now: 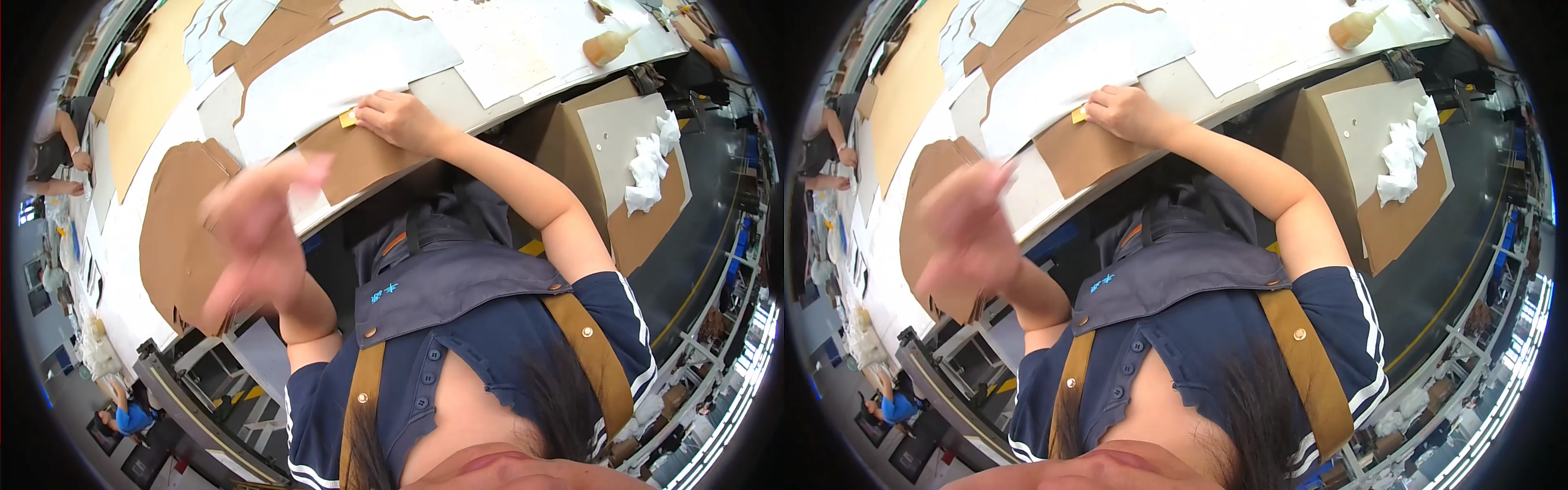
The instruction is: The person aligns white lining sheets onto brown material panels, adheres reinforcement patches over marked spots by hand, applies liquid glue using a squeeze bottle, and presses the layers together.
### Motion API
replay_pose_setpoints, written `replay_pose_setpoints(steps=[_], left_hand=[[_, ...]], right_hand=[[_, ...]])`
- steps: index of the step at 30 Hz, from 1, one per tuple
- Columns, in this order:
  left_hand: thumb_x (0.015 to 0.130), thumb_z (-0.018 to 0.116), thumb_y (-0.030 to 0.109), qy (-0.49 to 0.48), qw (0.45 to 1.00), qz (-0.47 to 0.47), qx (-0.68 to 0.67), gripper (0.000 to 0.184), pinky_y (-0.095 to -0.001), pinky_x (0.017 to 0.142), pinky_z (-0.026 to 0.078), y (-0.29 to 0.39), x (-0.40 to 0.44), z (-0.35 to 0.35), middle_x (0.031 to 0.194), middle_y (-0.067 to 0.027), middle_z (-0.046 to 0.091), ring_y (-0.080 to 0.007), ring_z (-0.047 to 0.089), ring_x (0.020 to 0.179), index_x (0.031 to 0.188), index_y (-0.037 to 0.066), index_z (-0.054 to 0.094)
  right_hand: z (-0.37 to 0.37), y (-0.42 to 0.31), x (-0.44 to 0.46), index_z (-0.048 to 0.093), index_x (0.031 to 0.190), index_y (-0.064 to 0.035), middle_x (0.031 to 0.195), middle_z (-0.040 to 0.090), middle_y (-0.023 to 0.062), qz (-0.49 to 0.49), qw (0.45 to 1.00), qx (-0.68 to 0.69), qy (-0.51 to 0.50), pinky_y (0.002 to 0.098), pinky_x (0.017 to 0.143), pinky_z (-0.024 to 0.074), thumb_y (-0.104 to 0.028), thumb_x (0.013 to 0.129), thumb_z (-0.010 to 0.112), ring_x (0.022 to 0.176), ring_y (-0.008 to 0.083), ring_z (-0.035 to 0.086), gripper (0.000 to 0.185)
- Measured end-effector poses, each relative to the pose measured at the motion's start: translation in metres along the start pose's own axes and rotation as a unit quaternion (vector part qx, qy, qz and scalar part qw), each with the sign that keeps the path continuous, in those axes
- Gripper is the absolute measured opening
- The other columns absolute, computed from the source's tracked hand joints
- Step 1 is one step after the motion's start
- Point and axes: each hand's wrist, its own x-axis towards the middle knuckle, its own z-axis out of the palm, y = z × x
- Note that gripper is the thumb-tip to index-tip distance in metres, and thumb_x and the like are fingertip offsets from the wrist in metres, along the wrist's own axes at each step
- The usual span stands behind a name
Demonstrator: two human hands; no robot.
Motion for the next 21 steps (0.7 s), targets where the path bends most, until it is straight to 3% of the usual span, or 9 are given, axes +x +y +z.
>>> replay_pose_setpoints(steps=[1,2,4,8,10,13,15,18,21], left_hand=[[0.102,0.063,0.038,0.025,0.979,-0.108,0.171,0.038,-0.0409,0.097,0.050,-0.025,-0.008,-0.010,0.118,-0.0135,0.070,-0.0256,0.066,0.100,0.110,0.002,0.060],[0.100,0.064,0.022,-0.038,0.927,-0.195,0.319,0.030,-0.0433,0.103,0.048,-0.046,-0.017,-0.021,0.121,-0.0186,0.069,-0.0312,0.064,0.117,0.116,-0.002,0.057],[0.097,0.066,0.016,-0.137,0.818,-0.155,0.537,0.038,-0.0490,0.111,0.042,-0.087,-0.047,-0.038,0.133,-0.0243,0.063,-0.0380,0.056,0.132,0.127,-0.005,0.055],[0.096,0.068,0.036,-0.227,0.710,-0.185,0.640,0.076,-0.0522,0.124,0.023,-0.116,-0.088,-0.039,0.164,-0.0214,0.033,-0.0386,0.026,0.154,0.155,0.000,0.037],[0.094,0.068,0.043,-0.228,0.682,-0.175,0.673,0.083,-0.0530,0.124,0.021,-0.120,-0.095,-0.036,0.165,-0.0200,0.029,-0.0366,0.022,0.156,0.157,0.001,0.034],[0.093,0.069,0.046,-0.223,0.671,-0.172,0.686,0.083,-0.0518,0.124,0.022,-0.121,-0.096,-0.035,0.164,-0.0190,0.033,-0.0365,0.024,0.155,0.156,0.002,0.037],[0.093,0.069,0.044,-0.222,0.668,-0.174,0.688,0.080,-0.0514,0.122,0.025,-0.116,-0.096,-0.032,0.162,-0.0186,0.036,-0.0370,0.029,0.152,0.153,0.001,0.040],[0.093,0.071,0.041,-0.209,0.682,-0.167,0.681,0.074,-0.0510,0.119,0.029,-0.108,-0.097,-0.028,0.159,-0.0182,0.041,-0.0377,0.035,0.147,0.150,0.001,0.045],[0.094,0.071,0.037,-0.199,0.709,-0.204,0.645,0.070,-0.0503,0.117,0.032,-0.107,-0.087,-0.035,0.157,-0.0183,0.042,-0.0375,0.040,0.144,0.148,0.000,0.047]], right_hand=[[-0.001,0.000,0.000,0.067,0.097,-0.0030,0.096,0.069,0.0077,0.002,1.000,-0.001,-0.002,0.0361,0.075,0.0572,-0.014,0.093,0.069,0.088,0.0250,0.068,0.012],[-0.001,0.000,0.000,0.067,0.097,-0.0029,0.096,0.069,0.0078,0.003,1.000,0.000,-0.005,0.0362,0.076,0.0572,-0.014,0.093,0.069,0.088,0.0251,0.068,0.012],[0.001,0.001,-0.001,0.068,0.098,-0.0028,0.097,0.069,0.0078,0.010,1.000,0.002,-0.007,0.0364,0.075,0.0572,-0.014,0.092,0.069,0.089,0.0249,0.068,0.012],[0.001,0.003,0.003,0.068,0.097,-0.0032,0.099,0.070,0.0074,0.009,1.000,0.011,-0.017,0.0364,0.075,0.0573,-0.014,0.091,0.069,0.091,0.0244,0.069,0.013],[0.000,0.005,0.007,0.069,0.096,-0.0035,0.095,0.071,0.0079,0.040,0.998,0.017,-0.039,0.0353,0.076,0.0579,-0.014,0.091,0.069,0.086,0.0255,0.069,0.012],[-0.003,0.016,0.015,0.070,0.102,-0.0020,0.092,0.073,0.0077,0.201,0.967,0.145,-0.056,0.0337,0.078,0.0582,-0.016,0.097,0.066,0.082,0.0216,0.071,0.015],[-0.014,0.028,0.021,0.071,0.107,0.0000,0.091,0.074,0.0076,0.392,0.849,0.354,-0.018,0.0324,0.080,0.0584,-0.017,0.103,0.062,0.082,0.0182,0.072,0.020],[-0.044,0.050,0.002,0.071,0.111,0.0035,0.095,0.075,0.0085,0.417,0.756,0.462,0.200,0.0310,0.083,0.0579,-0.021,0.108,0.056,0.088,0.0151,0.072,0.029],[-0.097,0.099,-0.038,0.072,0.109,0.0041,0.097,0.076,0.0093,0.416,0.823,0.249,0.295,0.0303,0.082,0.0574,-0.020,0.107,0.058,0.086,0.0171,0.072,0.028]])
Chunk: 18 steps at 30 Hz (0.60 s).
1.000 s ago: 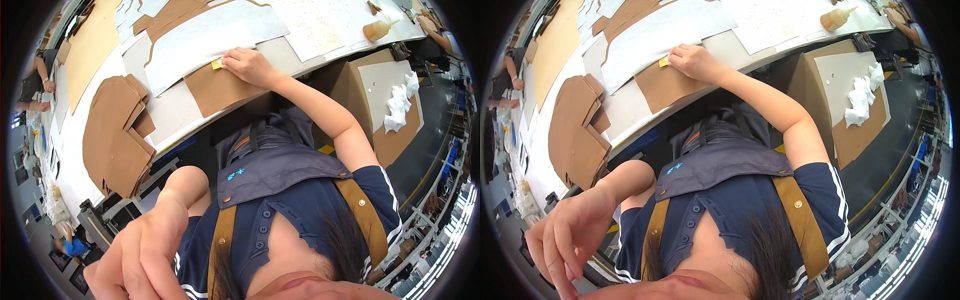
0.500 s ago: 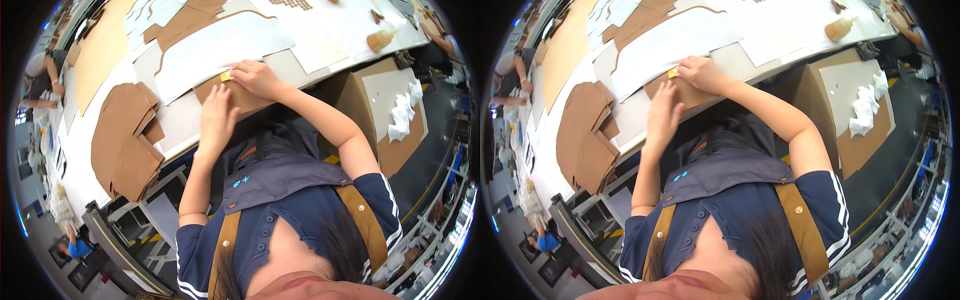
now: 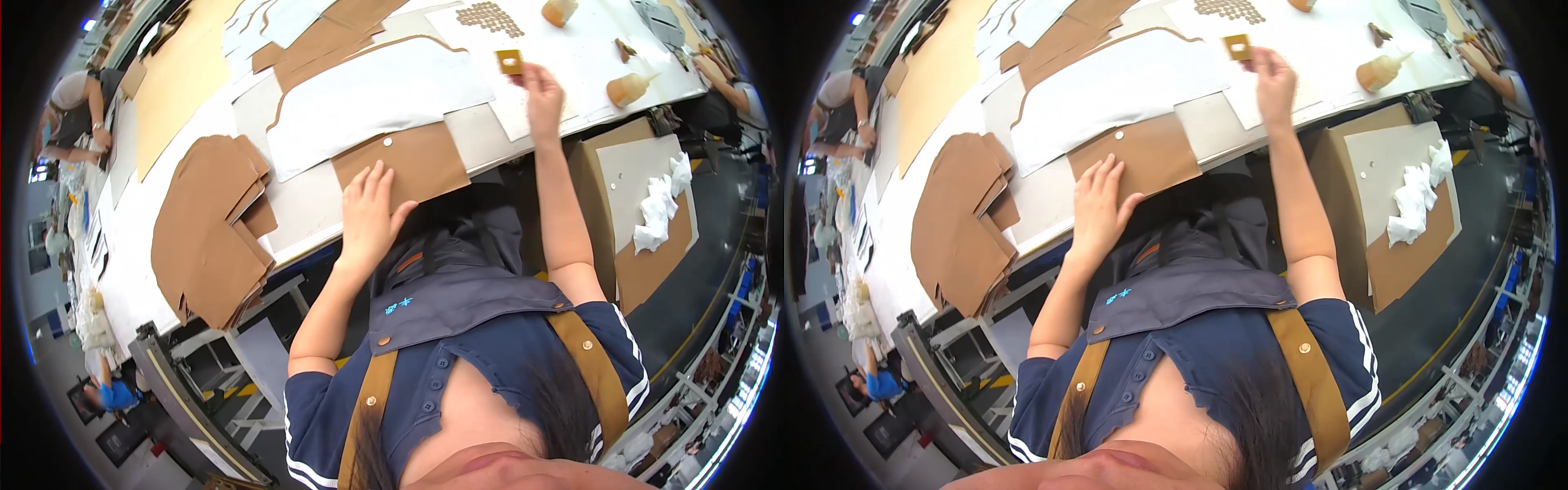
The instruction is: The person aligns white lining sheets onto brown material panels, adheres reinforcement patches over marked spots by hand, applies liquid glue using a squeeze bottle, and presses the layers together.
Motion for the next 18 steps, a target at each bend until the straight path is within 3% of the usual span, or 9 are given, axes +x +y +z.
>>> replay_pose_setpoints(steps=[3,6,9,10,13,14,16,17,18], left_hand=[[0.095,0.070,0.033,0.018,0.999,0.013,-0.031,0.065,-0.0487,0.117,0.033,-0.006,0.022,-0.005,0.155,-0.0187,0.045,-0.0374,0.041,0.143,0.147,-0.001,0.048],[0.095,0.069,0.033,0.076,0.994,0.083,0.009,0.064,-0.0482,0.118,0.032,-0.009,0.035,0.005,0.153,-0.0190,0.048,-0.0369,0.042,0.143,0.145,-0.001,0.049],[0.095,0.069,0.035,0.043,0.995,0.077,0.038,0.064,-0.0476,0.117,0.033,-0.010,0.039,0.011,0.153,-0.0193,0.047,-0.0357,0.042,0.142,0.144,-0.002,0.050],[0.095,0.069,0.034,0.078,0.992,0.086,0.045,0.057,-0.0468,0.113,0.037,-0.012,0.041,0.013,0.148,-0.0169,0.053,-0.0347,0.048,0.136,0.139,0.000,0.055],[0.095,0.069,0.032,0.061,0.995,0.078,0.005,0.046,-0.0451,0.106,0.042,-0.018,0.059,-0.001,0.137,-0.0141,0.061,-0.0343,0.056,0.125,0.130,0.003,0.061],[0.095,0.069,0.027,0.019,0.997,0.034,-0.063,0.036,-0.0443,0.099,0.046,-0.018,0.070,-0.010,0.128,-0.0125,0.065,-0.0347,0.059,0.118,0.123,0.004,0.064],[0.095,0.069,0.024,0.071,0.994,0.047,-0.071,0.034,-0.0443,0.098,0.046,-0.024,0.095,-0.017,0.127,-0.0139,0.065,-0.0353,0.059,0.116,0.122,0.004,0.064],[0.095,0.069,0.022,0.099,0.991,0.051,-0.074,0.033,-0.0443,0.097,0.047,-0.031,0.109,-0.020,0.126,-0.0146,0.065,-0.0356,0.059,0.116,0.122,0.004,0.064],[0.094,0.070,0.021,0.149,0.984,0.082,-0.047,0.033,-0.0452,0.097,0.047,-0.042,0.127,-0.018,0.127,-0.0151,0.064,-0.0355,0.059,0.116,0.122,0.004,0.065]], right_hand=[[-0.089,-0.009,0.032,0.073,0.110,0.0005,0.104,0.076,0.0113,-0.164,0.911,-0.337,0.173,0.0331,0.084,0.0566,-0.017,0.103,0.062,0.092,0.0217,0.073,0.022],[-0.146,-0.004,0.046,0.074,0.112,-0.0019,0.113,0.074,0.0120,-0.275,0.744,-0.596,0.126,0.0372,0.090,0.0551,-0.015,0.097,0.066,0.103,0.0275,0.070,0.022],[-0.175,0.042,0.033,0.074,0.114,-0.0027,0.120,0.072,0.0116,-0.187,0.790,-0.580,-0.063,0.0404,0.094,0.0535,-0.014,0.093,0.068,0.110,0.0313,0.066,0.025],[-0.177,0.039,0.029,0.073,0.116,-0.0035,0.120,0.073,0.0114,-0.193,0.796,-0.572,-0.055,0.0381,0.094,0.0535,-0.018,0.097,0.067,0.110,0.0250,0.068,0.025],[-0.194,0.052,0.026,0.071,0.120,-0.0017,0.120,0.073,0.0117,0.001,0.946,-0.307,0.107,0.0366,0.095,0.0536,-0.022,0.101,0.064,0.112,0.0206,0.068,0.029],[-0.193,0.050,0.026,0.068,0.124,0.0010,0.116,0.072,0.0127,0.068,0.978,-0.091,0.174,0.0353,0.093,0.0542,-0.026,0.104,0.063,0.111,0.0196,0.067,0.034],[-0.236,0.086,0.046,0.065,0.114,-0.0001,0.104,0.072,0.0133,0.135,0.942,0.208,0.228,0.0366,0.086,0.0562,-0.024,0.103,0.062,0.095,0.0233,0.069,0.026],[-0.276,0.115,0.060,0.063,0.111,-0.0003,0.099,0.072,0.0138,0.183,0.929,0.261,0.188,0.0384,0.081,0.0562,-0.021,0.103,0.063,0.090,0.0242,0.069,0.023],[-0.273,0.115,0.069,0.061,0.113,0.0002,0.083,0.068,0.0092,0.148,0.922,0.211,0.288,0.0376,0.079,0.0550,-0.019,0.099,0.070,0.081,0.0238,0.068,0.026]])
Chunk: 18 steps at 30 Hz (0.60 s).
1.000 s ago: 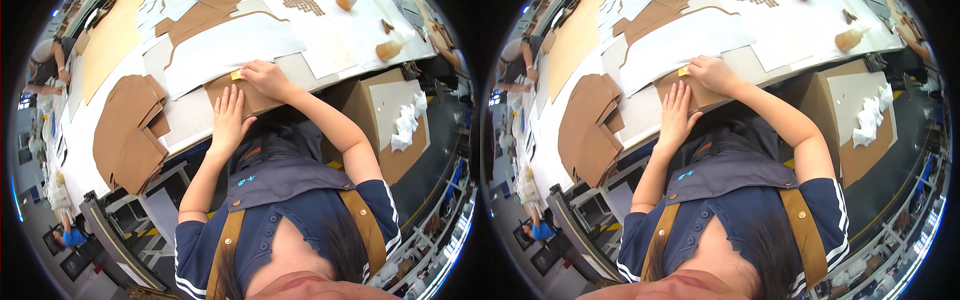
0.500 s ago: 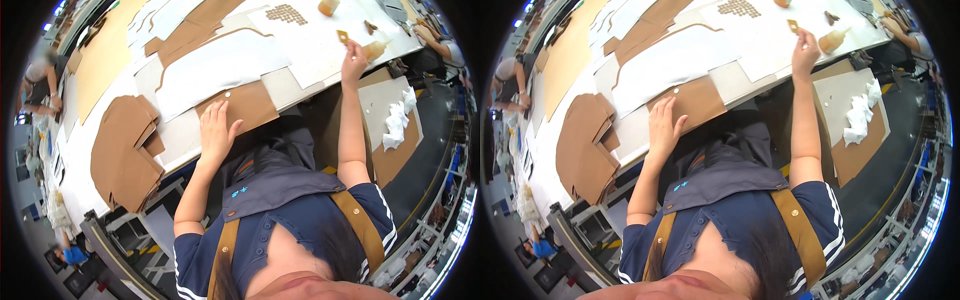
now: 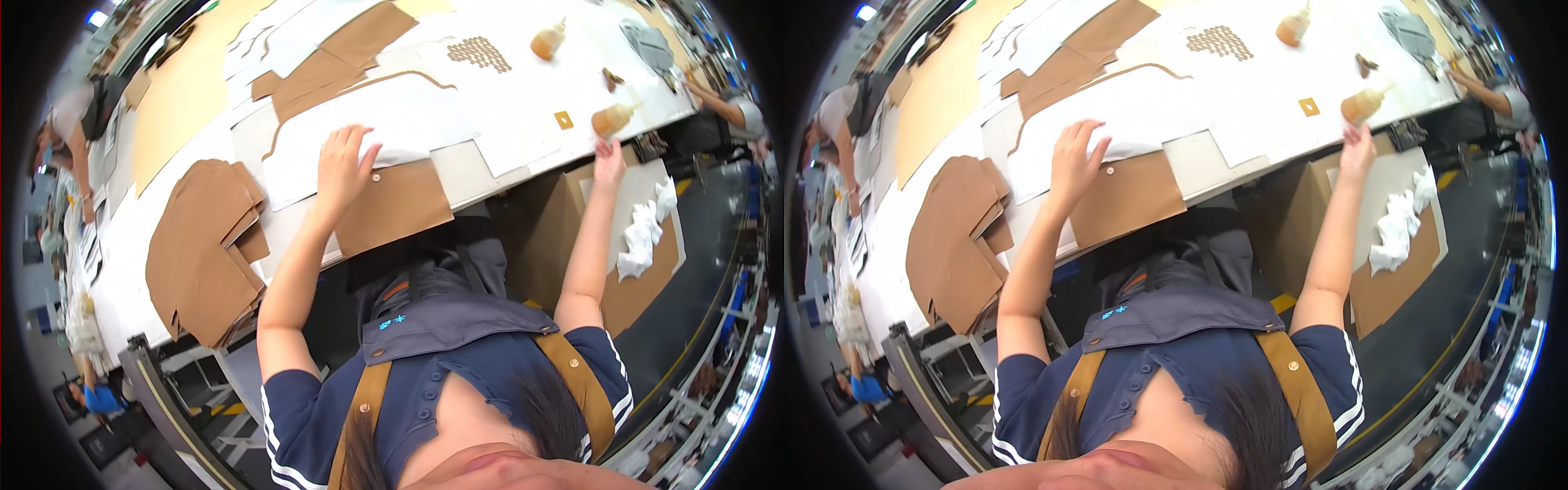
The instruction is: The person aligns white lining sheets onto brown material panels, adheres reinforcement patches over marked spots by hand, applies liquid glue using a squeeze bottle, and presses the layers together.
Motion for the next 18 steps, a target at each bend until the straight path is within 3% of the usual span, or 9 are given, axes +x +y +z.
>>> replay_pose_setpoints(steps=[2,3,5,7,8,12,15,18], left_hand=[[0.092,0.072,0.023,0.066,0.996,0.035,0.055,0.035,-0.0472,0.099,0.046,-0.044,0.029,0.025,0.125,-0.0150,0.064,-0.0347,0.058,0.117,0.122,0.004,0.065],[0.091,0.074,0.025,0.083,0.993,0.034,0.082,0.037,-0.0484,0.100,0.045,-0.069,0.039,0.039,0.122,-0.0143,0.065,-0.0339,0.056,0.118,0.121,0.004,0.066],[0.089,0.076,0.028,0.033,0.994,-0.027,0.103,0.040,-0.0487,0.099,0.045,-0.094,0.056,0.045,0.121,-0.0138,0.064,-0.0339,0.056,0.117,0.120,0.005,0.066],[0.087,0.078,0.031,-0.006,0.990,-0.075,0.123,0.041,-0.0479,0.099,0.045,-0.106,0.071,0.042,0.119,-0.0127,0.064,-0.0337,0.055,0.116,0.118,0.007,0.067],[0.087,0.078,0.033,-0.019,0.986,-0.094,0.134,0.040,-0.0469,0.098,0.045,-0.110,0.078,0.040,0.118,-0.0117,0.064,-0.0336,0.055,0.116,0.116,0.008,0.067],[0.086,0.079,0.036,-0.067,0.975,-0.158,0.140,0.032,-0.0451,0.096,0.044,-0.118,0.094,0.031,0.118,-0.0088,0.063,-0.0323,0.055,0.114,0.106,0.012,0.069],[0.086,0.079,0.033,-0.017,0.985,-0.096,0.141,0.025,-0.0455,0.092,0.045,-0.128,0.095,0.036,0.106,-0.0090,0.066,-0.0304,0.059,0.107,0.099,0.013,0.070],[0.088,0.077,0.030,-0.097,0.984,-0.126,0.075,0.020,-0.0458,0.092,0.045,-0.134,0.106,0.031,0.098,-0.0069,0.069,-0.0296,0.062,0.101,0.096,0.013,0.071]], right_hand=[[0.006,-0.005,0.019,0.042,0.136,0.0044,0.113,0.055,0.0128,-0.174,0.955,-0.222,0.088,0.0393,0.093,0.0513,-0.019,0.080,0.091,0.104,0.0239,0.058,0.078],[0.032,-0.028,-0.011,0.031,0.145,0.0071,0.139,0.043,0.0182,-0.174,0.912,-0.355,0.113,0.0404,0.103,0.0465,-0.020,0.076,0.094,0.121,0.0254,0.051,0.097],[0.002,-0.005,0.052,0.027,0.151,0.0070,0.147,0.042,0.0210,-0.199,0.913,-0.354,0.044,0.0384,0.108,0.0426,-0.018,0.078,0.092,0.129,0.0272,0.050,0.101],[0.011,-0.017,0.044,0.032,0.151,0.0067,0.150,0.046,0.0205,-0.112,0.944,-0.303,-0.073,0.0354,0.111,0.0401,-0.013,0.082,0.089,0.135,0.0252,0.049,0.092],[0.018,-0.028,0.034,0.044,0.146,0.0066,0.140,0.057,0.0138,-0.097,0.932,-0.320,-0.143,0.0328,0.110,0.0406,-0.013,0.087,0.084,0.130,0.0220,0.053,0.073],[0.031,-0.035,0.020,0.054,0.138,0.0021,0.133,0.062,0.0104,-0.107,0.927,-0.331,-0.142,0.0327,0.107,0.0428,-0.013,0.088,0.083,0.121,0.0197,0.058,0.059],[0.027,-0.034,0.021,0.054,0.135,0.0020,0.132,0.061,0.0112,-0.147,0.924,-0.335,-0.112,0.0337,0.105,0.0457,-0.011,0.088,0.083,0.120,0.0199,0.059,0.057],[0.034,-0.039,0.005,0.045,0.133,0.0020,0.131,0.060,0.0126,-0.240,0.925,-0.282,-0.083,0.0326,0.102,0.0500,-0.012,0.089,0.082,0.119,0.0209,0.060,0.059]])
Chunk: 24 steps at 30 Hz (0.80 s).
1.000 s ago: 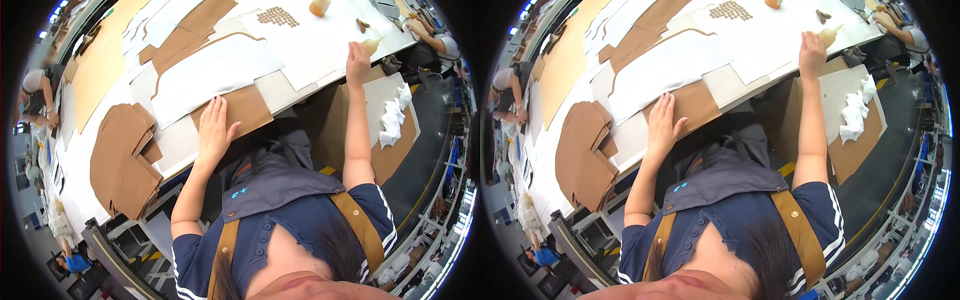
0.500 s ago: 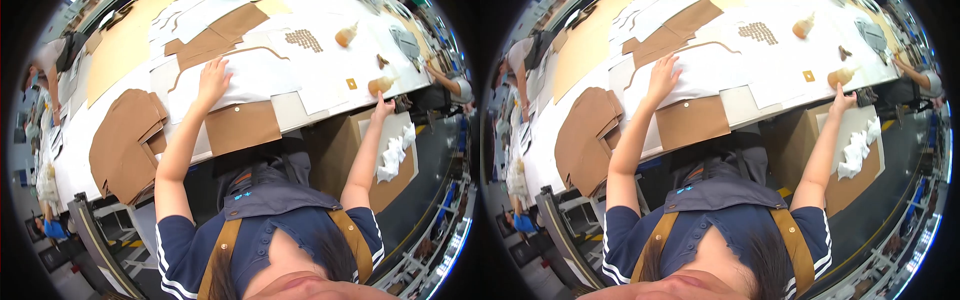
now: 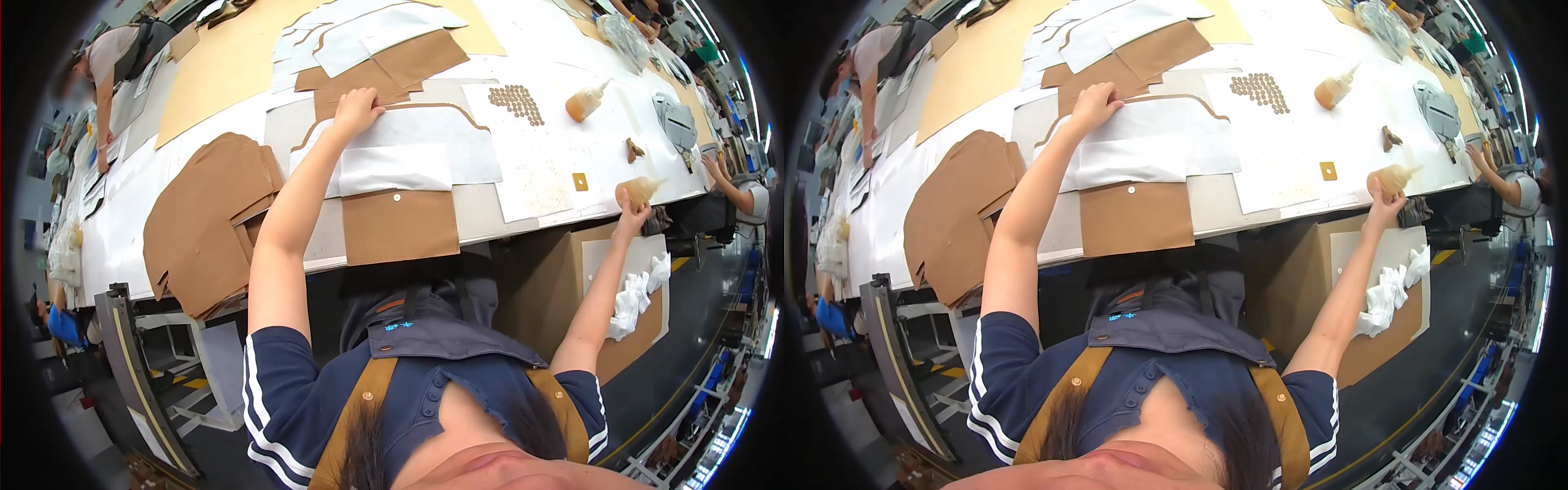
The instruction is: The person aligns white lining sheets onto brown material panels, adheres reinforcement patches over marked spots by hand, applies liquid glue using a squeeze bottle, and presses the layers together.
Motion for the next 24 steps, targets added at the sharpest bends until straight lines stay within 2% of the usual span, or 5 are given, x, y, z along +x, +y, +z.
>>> replay_pose_setpoints(steps=[6,11,17,20,24], left_hand=[[0.088,0.076,0.024,0.008,1.000,0.011,0.004,0.016,-0.0452,0.086,0.047,0.001,0.004,-0.007,0.088,-0.0057,0.072,-0.0274,0.066,0.095,0.097,0.011,0.072],[0.090,0.075,0.029,0.170,0.985,-0.007,0.032,0.021,-0.0466,0.094,0.044,-0.006,0.011,-0.003,0.103,-0.0038,0.070,-0.0277,0.062,0.106,0.104,0.014,0.071],[0.090,0.074,0.034,0.194,0.979,0.039,-0.037,0.027,-0.0474,0.101,0.041,0.000,-0.016,0.005,0.114,-0.0057,0.068,-0.0291,0.058,0.116,0.110,0.016,0.071],[0.090,0.075,0.034,0.140,0.987,0.053,-0.064,0.027,-0.0476,0.102,0.040,0.015,-0.063,-0.011,0.114,-0.0064,0.068,-0.0298,0.058,0.117,0.110,0.016,0.072],[0.091,0.074,0.035,0.134,0.990,0.001,-0.044,0.030,-0.0478,0.105,0.037,0.000,-0.118,-0.021,0.117,-0.0073,0.067,-0.0305,0.055,0.120,0.111,0.014,0.073]], right_hand=[[-0.021,-0.073,-0.031,0.044,0.136,-0.0040,0.133,0.057,0.0092,0.079,0.982,0.154,-0.076,0.0346,0.103,0.0511,-0.026,0.095,0.078,0.121,0.0212,0.059,0.057],[-0.025,-0.116,-0.056,0.054,0.139,-0.0056,0.131,0.060,0.0051,0.048,0.979,0.129,-0.149,0.0329,0.100,0.0505,-0.035,0.094,0.077,0.119,0.0166,0.059,0.059],[0.043,-0.193,-0.102,0.052,0.142,-0.0051,0.133,0.057,0.0082,-0.080,0.952,-0.060,-0.290,0.0325,0.102,0.0502,-0.024,0.086,0.086,0.120,0.0188,0.057,0.068],[0.086,-0.195,-0.120,0.037,0.150,-0.0058,0.134,0.046,0.0127,-0.060,0.942,0.022,-0.330,0.0278,0.095,0.0557,-0.011,0.080,0.088,0.116,0.0217,0.057,0.087],[0.134,-0.221,-0.145,0.037,0.150,-0.0044,0.130,0.049,0.0115,-0.055,0.928,0.086,-0.358,0.0283,0.092,0.0580,-0.012,0.081,0.088,0.115,0.0202,0.059,0.086]])
